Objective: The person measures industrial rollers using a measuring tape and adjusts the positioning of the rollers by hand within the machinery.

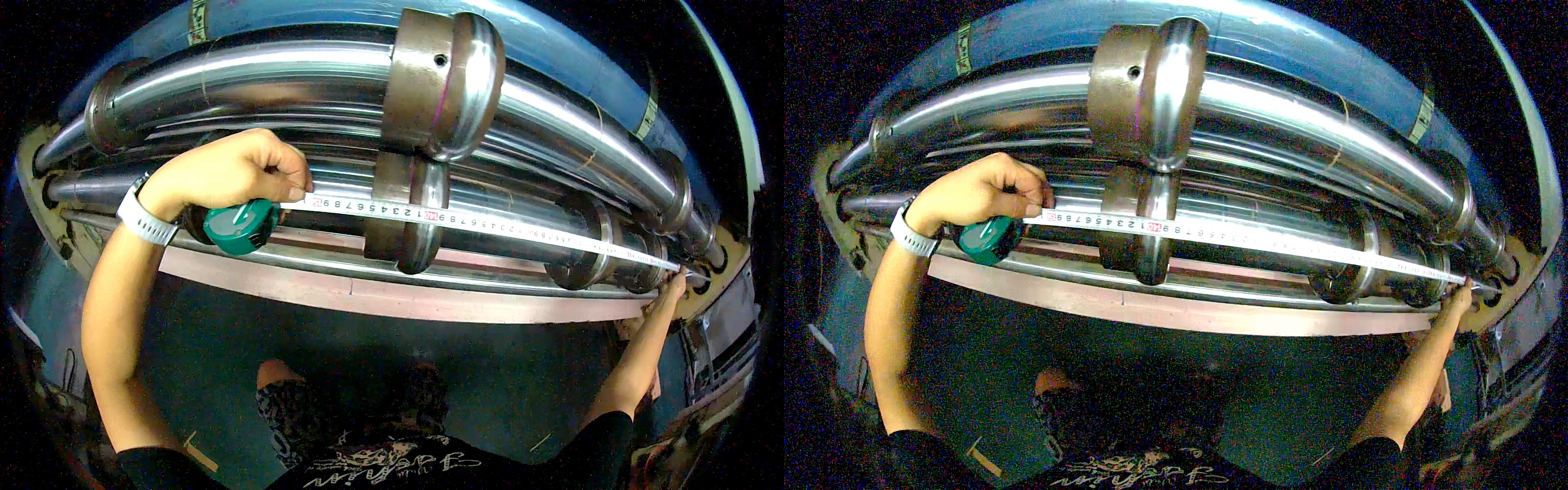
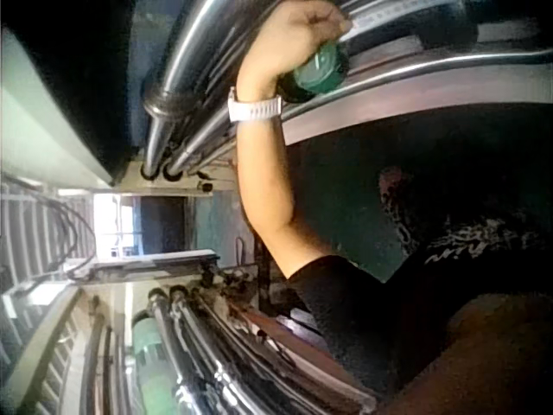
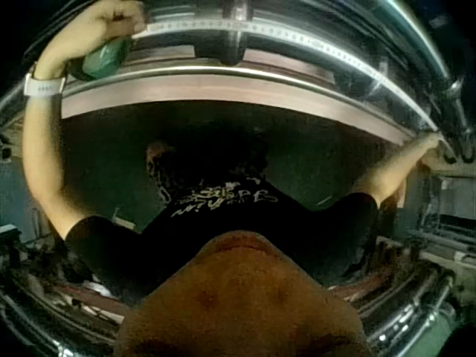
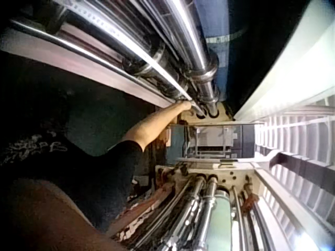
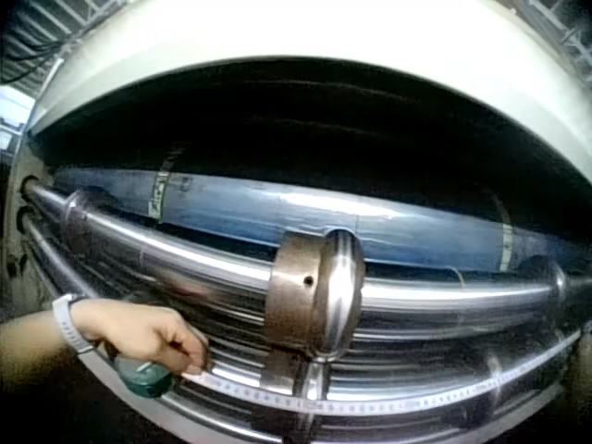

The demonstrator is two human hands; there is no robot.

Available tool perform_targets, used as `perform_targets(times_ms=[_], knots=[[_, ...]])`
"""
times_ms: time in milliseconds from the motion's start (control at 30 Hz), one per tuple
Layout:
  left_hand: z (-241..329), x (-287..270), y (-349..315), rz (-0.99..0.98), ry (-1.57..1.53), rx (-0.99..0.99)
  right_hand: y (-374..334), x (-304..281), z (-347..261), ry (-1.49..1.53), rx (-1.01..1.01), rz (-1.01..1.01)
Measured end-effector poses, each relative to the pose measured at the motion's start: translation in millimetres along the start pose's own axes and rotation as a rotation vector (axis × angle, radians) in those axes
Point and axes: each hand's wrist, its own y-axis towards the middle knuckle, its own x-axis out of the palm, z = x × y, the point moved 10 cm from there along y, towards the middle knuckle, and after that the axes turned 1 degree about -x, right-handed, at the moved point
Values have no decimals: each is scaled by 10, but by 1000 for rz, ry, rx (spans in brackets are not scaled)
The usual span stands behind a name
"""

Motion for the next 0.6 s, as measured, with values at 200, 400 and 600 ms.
perform_targets(times_ms=[200,400,600], knots=[[15,27,82,-39,-53,11,-127,-32,97,-74,45,76],[-46,13,99,-56,-96,10,-136,-41,-13,-72,38,125],[-49,25,121,-81,-120,0,-385,46,-13,-45,23,130]])
